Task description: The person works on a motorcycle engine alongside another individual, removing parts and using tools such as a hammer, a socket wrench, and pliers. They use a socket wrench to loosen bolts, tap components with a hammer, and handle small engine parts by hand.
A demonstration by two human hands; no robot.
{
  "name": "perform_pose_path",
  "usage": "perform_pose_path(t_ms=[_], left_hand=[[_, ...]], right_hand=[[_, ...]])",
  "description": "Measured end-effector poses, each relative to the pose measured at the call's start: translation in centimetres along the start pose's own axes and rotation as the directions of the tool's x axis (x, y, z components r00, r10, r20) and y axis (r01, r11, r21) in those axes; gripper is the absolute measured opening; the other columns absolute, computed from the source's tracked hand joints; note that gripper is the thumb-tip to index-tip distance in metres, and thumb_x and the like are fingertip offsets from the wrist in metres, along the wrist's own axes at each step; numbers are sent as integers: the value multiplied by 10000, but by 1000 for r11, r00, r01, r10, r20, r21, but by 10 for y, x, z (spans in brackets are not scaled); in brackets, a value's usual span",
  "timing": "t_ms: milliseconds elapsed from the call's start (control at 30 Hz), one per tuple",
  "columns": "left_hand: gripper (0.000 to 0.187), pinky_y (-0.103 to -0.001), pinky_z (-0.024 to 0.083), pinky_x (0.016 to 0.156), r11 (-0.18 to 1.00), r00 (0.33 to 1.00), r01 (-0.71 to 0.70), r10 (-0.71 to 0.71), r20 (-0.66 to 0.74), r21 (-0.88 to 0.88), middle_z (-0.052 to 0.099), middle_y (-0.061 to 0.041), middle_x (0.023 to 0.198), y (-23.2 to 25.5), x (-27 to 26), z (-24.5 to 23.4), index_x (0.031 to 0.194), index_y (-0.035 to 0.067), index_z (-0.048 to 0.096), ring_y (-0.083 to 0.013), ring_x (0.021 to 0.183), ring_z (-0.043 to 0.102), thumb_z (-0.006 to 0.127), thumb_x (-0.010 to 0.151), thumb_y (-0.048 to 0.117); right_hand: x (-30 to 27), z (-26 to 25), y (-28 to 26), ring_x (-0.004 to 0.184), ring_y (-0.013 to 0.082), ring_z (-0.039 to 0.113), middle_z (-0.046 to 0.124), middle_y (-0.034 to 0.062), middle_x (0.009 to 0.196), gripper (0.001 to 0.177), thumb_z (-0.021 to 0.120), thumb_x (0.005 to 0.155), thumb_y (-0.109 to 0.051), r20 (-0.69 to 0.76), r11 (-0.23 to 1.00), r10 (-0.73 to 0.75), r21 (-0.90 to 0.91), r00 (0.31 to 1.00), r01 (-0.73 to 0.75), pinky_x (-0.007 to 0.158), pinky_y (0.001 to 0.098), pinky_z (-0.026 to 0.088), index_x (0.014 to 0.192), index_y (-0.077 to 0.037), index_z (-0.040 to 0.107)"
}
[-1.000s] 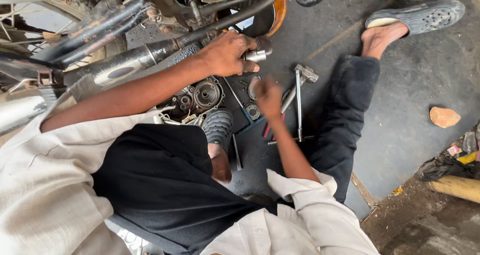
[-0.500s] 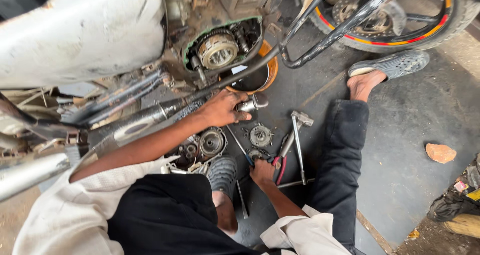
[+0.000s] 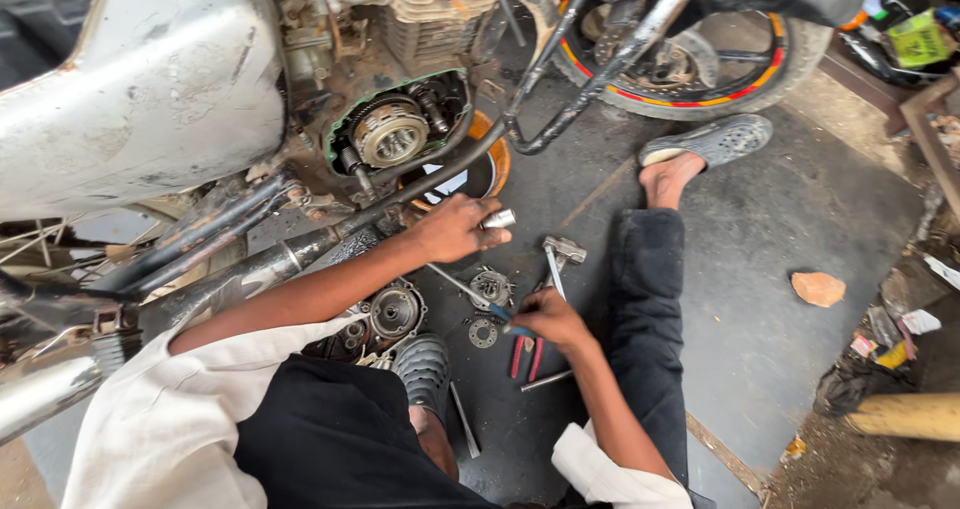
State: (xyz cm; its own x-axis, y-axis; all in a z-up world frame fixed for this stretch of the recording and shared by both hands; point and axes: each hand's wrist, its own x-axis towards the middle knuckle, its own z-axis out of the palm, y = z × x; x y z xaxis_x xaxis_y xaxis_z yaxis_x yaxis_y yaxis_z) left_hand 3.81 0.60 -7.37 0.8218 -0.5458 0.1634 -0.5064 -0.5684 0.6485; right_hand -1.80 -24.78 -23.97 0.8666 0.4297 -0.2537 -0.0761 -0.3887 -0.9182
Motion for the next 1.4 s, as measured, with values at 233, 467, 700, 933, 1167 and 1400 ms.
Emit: perform_pose_path(t_ms=[233,467,700,933,1167,1400], left_hand=[[408,-458,579,659,994,950,106,-93,298,-31,760,-194,854,4,22,69,1170,40,596,-327,745,760,549,1005,411],[408,-369,468,567,679,936,346,-294,191,-648,614,-92,914,-32,26,116,1245,-23,715,-240,735,567,667,1094,353],[458,-224,498,603,529,939,206,-343,14,-823,538,-66,1144,4,40,95,1453,133,552,-74,824,567,584,1042,333],[464,-254,395,467,286,844,311,-522,125,-907,579,-68,1027,18,34,96,1347,14,491,-107,676,570,598,1067,368],[310,-230,535,848,546,952,-1,-256,-168,-838,676,7,1055,41,33,75,1299,71,594,-62,907,633,536,1054,254],[178,-290,549,703,755,914,-313,75,-399,-576,665,-37,879,38,28,16,915,33,559,-107,779,647,698,905,-76]], right_hand=[[-56,-37,-74,567,124,574,691,82,678,154,776,820,-107,-37,845,-26,533,999,41,532,255,410,854,43,758],[-37,-1,-82,753,147,654,710,90,884,237,714,947,-161,-345,668,-136,660,929,343,693,288,527,1076,36,697],[-25,65,-87,904,96,531,651,6,1010,266,637,1072,-177,-367,817,-253,414,895,401,799,252,425,1282,-16,669],[-23,52,-84,956,106,649,658,1,998,347,743,949,-182,-703,812,-338,118,625,572,909,281,544,1197,-38,547],[-22,70,-68,862,63,515,554,-16,962,227,647,1066,-207,-662,705,-281,348,695,618,769,232,431,1161,-8,592],[-67,27,-89,605,28,443,512,-56,696,315,579,1085,-303,-753,755,-326,156,571,637,539,210,353,990,-16,667]])
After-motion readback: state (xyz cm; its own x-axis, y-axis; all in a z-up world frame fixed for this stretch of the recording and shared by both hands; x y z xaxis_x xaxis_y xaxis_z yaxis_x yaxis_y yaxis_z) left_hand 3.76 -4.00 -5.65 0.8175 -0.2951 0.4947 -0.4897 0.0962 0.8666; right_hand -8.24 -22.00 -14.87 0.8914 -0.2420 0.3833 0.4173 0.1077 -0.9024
